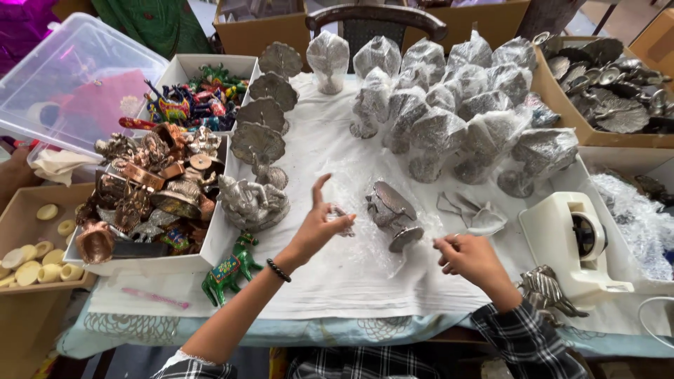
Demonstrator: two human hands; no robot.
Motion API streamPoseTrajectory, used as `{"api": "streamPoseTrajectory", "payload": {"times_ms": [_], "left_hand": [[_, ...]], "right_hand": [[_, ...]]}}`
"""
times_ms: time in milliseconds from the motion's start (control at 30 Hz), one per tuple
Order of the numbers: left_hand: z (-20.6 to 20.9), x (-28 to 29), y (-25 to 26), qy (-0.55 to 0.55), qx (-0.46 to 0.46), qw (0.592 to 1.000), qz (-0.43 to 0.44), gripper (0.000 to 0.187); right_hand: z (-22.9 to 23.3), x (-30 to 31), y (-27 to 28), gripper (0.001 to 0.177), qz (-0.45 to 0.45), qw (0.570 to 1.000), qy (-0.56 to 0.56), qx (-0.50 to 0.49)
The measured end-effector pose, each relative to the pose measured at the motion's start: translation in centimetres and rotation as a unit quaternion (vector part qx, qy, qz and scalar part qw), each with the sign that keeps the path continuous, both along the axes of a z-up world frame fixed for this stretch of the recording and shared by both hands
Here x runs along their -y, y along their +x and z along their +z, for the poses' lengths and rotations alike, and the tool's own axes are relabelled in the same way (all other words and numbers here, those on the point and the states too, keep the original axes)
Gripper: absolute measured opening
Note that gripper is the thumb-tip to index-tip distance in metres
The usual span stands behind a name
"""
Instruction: The person cleans a silver peacock-shaped decorative item with a white cloth, then wraps it in bubble wrap and secures it with tape. They place the wrapped item on the table among other wrapped items and proceed to pick up another silver peacock decoration to clean and wrap.
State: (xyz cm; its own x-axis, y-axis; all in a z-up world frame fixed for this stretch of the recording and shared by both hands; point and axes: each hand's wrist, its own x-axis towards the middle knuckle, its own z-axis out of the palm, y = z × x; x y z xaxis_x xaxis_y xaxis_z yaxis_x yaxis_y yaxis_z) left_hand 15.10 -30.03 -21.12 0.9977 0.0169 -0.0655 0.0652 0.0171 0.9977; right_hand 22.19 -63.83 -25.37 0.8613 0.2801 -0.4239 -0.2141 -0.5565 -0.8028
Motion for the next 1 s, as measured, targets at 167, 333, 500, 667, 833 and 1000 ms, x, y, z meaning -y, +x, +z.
{"api": "streamPoseTrajectory", "payload": {"times_ms": [167,333,500,667,833,1000], "left_hand": [[-1.1,3.0,6.3,0.154,0.17,0.963,-0.143,0.04],[2.2,7.0,10.5,0.215,0.104,0.949,-0.205,0.045],[2.2,7.6,13.4,0.251,0.007,0.93,-0.268,0.042],[2.4,7.7,14.1,0.293,-0.006,0.906,-0.305,0.034],[0.2,4.6,18.6,0.362,0.362,0.827,-0.234,0.034],[2.5,0.8,17.6,0.285,0.159,0.933,-0.149,0.054]], "right_hand": [[5.5,-1.0,1.0,0.033,-0.036,0.962,-0.068,0.261],[2.2,-3.2,7.0,0.028,0.022,0.9,-0.146,0.41],[2.9,-4.4,7.6,0.027,0.052,0.875,-0.149,0.457],[6.2,-4.7,3.6,0.049,-0.043,0.994,0.099,0.019],[2.8,-2.8,2.4,0.06,0.013,0.981,0.08,0.174],[1.0,-1.6,2.2,0.024,-0.005,0.972,0.181,0.148]]}}
